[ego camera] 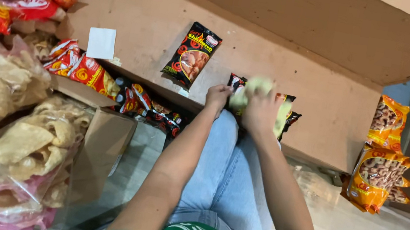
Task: The person sits on the floor and wipes black snack packets with a light green cloth. They pick up packets from a cardboard box, wipe them, and place them on a wooden surface. The person repeats this process for several packets.
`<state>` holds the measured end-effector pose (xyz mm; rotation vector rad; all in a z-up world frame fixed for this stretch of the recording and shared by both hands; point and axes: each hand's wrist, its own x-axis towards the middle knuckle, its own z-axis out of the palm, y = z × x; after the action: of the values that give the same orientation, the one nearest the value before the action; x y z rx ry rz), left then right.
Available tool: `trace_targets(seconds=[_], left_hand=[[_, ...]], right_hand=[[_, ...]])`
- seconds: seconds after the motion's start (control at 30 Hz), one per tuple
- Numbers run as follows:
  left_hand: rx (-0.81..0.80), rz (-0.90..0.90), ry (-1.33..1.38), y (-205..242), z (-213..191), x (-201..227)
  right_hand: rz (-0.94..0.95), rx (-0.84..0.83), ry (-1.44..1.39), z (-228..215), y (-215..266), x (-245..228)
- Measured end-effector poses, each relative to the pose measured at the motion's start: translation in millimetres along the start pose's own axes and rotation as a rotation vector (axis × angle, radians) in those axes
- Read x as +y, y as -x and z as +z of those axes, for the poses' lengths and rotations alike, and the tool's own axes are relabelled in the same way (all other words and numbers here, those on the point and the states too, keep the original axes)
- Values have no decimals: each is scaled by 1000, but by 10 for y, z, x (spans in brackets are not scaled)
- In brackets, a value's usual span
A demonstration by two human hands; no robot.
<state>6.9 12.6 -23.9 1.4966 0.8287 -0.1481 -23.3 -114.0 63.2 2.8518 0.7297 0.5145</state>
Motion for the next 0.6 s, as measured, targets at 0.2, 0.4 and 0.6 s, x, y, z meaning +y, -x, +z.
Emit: trace_targets(seconds=[0.2,0.4,0.6], left_hand=[[-71,-71,341,147,-56,193],[-104,-45,258,-203,-64,147],[-81,-80,249,-232,-1,89]], right_hand=[[-226,35,-143,86,-149,-75],[-301,-49,-182,331,250,282],[-147,-96,-181,513,503,887]])
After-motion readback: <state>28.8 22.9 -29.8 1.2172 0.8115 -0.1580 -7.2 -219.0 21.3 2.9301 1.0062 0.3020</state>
